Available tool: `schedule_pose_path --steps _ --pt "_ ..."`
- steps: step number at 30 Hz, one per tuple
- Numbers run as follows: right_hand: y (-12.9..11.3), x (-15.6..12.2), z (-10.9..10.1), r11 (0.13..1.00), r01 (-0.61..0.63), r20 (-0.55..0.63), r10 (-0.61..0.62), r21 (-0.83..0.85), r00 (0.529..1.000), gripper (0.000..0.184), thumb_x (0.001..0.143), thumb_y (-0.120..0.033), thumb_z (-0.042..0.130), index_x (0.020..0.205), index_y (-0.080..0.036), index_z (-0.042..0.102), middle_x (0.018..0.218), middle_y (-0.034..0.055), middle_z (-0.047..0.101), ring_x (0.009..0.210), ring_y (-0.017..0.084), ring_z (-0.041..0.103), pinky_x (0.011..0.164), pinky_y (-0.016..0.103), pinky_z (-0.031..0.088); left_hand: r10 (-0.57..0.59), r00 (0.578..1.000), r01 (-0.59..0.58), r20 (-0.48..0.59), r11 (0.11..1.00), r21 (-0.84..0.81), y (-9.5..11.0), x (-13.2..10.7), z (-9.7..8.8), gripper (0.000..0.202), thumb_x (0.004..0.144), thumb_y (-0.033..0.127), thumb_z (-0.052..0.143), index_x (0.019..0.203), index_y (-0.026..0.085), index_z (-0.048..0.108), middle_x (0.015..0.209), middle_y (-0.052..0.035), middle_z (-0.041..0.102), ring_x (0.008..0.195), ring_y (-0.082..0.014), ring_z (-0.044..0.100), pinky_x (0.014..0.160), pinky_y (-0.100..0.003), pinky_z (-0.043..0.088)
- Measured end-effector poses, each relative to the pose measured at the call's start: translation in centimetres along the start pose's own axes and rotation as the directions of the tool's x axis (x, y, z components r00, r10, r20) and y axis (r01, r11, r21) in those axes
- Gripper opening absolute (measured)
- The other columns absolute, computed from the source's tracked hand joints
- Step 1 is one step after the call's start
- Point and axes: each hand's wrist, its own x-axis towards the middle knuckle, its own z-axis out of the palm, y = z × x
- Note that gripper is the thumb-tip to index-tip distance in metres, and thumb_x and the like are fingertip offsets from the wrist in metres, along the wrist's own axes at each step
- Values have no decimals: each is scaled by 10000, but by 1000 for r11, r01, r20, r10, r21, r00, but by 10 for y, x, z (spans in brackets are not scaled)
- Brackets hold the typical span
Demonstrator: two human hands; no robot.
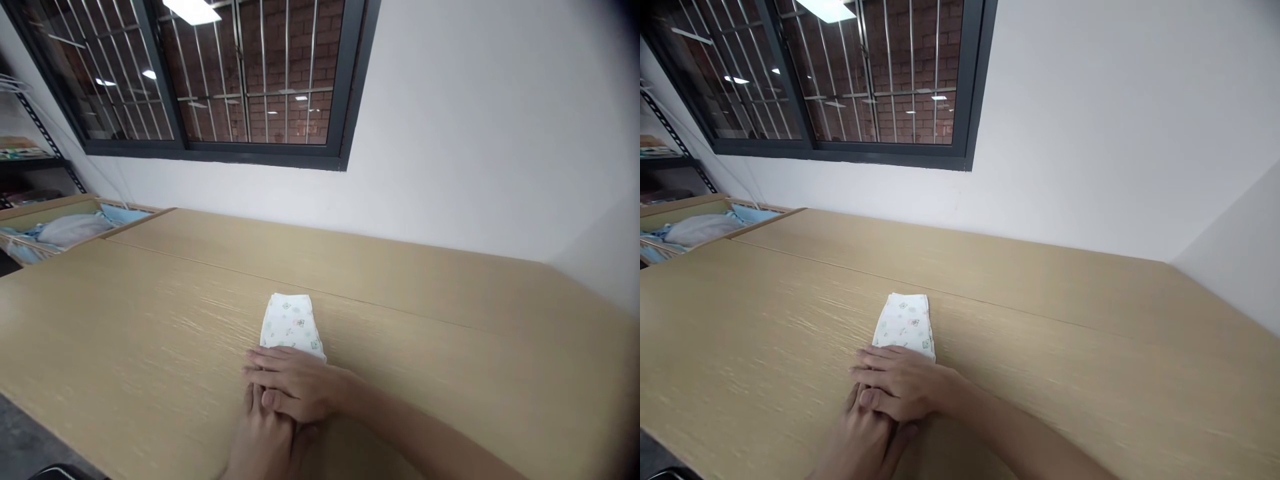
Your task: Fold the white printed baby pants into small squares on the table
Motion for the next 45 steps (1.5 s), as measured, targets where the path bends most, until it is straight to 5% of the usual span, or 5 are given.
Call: schedule_pose_path --steps 21,27,33,38,45 --pt "113 5 -38 922 -197 -117 167 -334 979 575 1067 -442 357 1598 -238 274 1660 77 219 1544 248 166 1258 511 126 -48 990 68 -132 987 144 5 -4 6 808 816 525 645 1485 127 429 1374 -338 545 1213 -518 578 813 -580 577" --pt "92 -9 -38 896 -289 -307 186 -338 934 524 1057 -401 348 1515 -160 427 1610 151 353 1492 286 292 1207 516 255 -75 992 89 -102 987 132 -7 2 -2 547 928 343 534 1420 108 494 1323 -295 607 1143 -435 650 805 -524 589" --pt "44 -42 -33 940 -269 -280 205 -210 938 320 986 -380 493 1156 -161 654 1073 121 681 1004 260 605 919 428 472 17 996 -5 86 990 -141 -49 25 -38 294 951 72 398 1031 174 662 1039 -112 726 934 -272 692 803 -455 575" --pt "25 -64 -16 962 -246 -227 215 -118 950 704 794 -521 743 1347 -136 542 1246 153 613 1121 304 559 998 450 431 100 995 -96 1 958 -271 -71 32 -41 319 940 68 414 1154 168 629 1208 -139 687 1141 -289 648 937 -486 545" --pt "22 -66 -16 930 -363 -332 327 -52 885 288 943 -250 533 1220 -240 608 1112 85 685 1044 279 605 946 429 461 -37 927 268 373 761 -591 -100 61 -66 333 1053 383 261 1036 197 536 942 -56 659 861 -200 620 827 -383 503"
